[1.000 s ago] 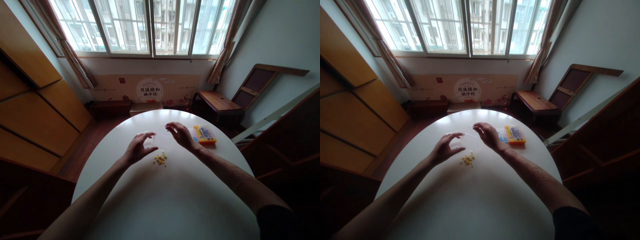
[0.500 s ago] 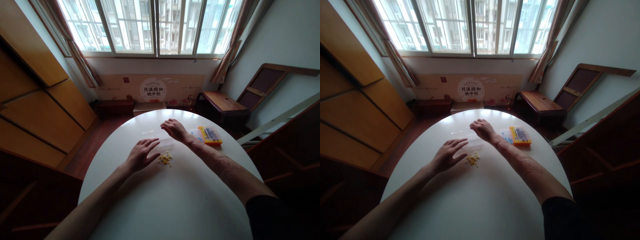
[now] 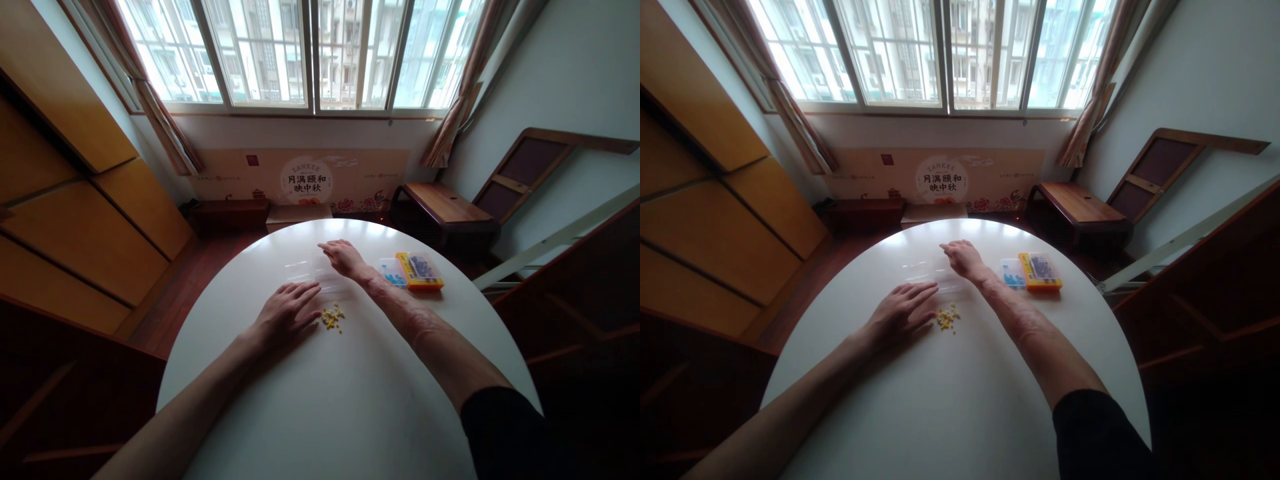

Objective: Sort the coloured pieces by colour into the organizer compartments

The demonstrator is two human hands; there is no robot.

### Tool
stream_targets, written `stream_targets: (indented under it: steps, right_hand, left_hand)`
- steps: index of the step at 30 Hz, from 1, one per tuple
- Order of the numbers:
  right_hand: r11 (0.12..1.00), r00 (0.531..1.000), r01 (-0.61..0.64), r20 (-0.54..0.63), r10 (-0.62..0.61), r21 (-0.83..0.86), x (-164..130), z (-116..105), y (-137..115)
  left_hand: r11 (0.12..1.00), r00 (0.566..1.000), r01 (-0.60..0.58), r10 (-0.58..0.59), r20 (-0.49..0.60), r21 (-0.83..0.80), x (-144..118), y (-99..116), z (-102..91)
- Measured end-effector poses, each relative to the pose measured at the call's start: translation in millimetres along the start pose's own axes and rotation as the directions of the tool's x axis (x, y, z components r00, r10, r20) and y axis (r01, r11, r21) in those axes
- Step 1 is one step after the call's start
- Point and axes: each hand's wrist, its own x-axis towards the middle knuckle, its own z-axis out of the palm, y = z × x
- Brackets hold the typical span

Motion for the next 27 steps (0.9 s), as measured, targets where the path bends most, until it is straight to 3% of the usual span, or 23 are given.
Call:
stream_targets:
  steps: [7, 12, 19, 23, 27]
  right_hand:
    - [1.000, 0.999, 0.012, 0.038, -0.012, -0.006, -14.9, -11.4, 1.1]
    - [0.996, 0.996, 0.084, -0.024, -0.084, 0.018, -42.2, -47.9, 20.3]
    - [0.995, 0.962, 0.090, 0.262, -0.075, -0.047, -97.2, -121.6, 98.1]
    - [0.992, 0.926, 0.083, 0.376, -0.043, -0.093, -124.3, -132.8, 117.8]
    - [0.990, 0.937, 0.094, 0.346, -0.050, -0.109, -134.6, -131.4, 109.4]
  left_hand:
    - [0.995, 0.999, -0.037, 0.037, 0.005, 0.087, 2.0, 3.6, 1.0]
    - [0.990, 0.999, -0.033, 0.034, -0.004, 0.136, 2.5, 2.9, 3.4]
    - [0.983, 0.999, -0.026, 0.033, -0.031, 0.179, 5.1, 4.2, 8.6]
    - [0.981, 0.998, -0.032, 0.043, -0.053, 0.190, 8.0, 5.4, 11.2]
    - [0.983, 0.996, -0.020, 0.034, -0.078, 0.182, 8.7, 8.9, 11.4]
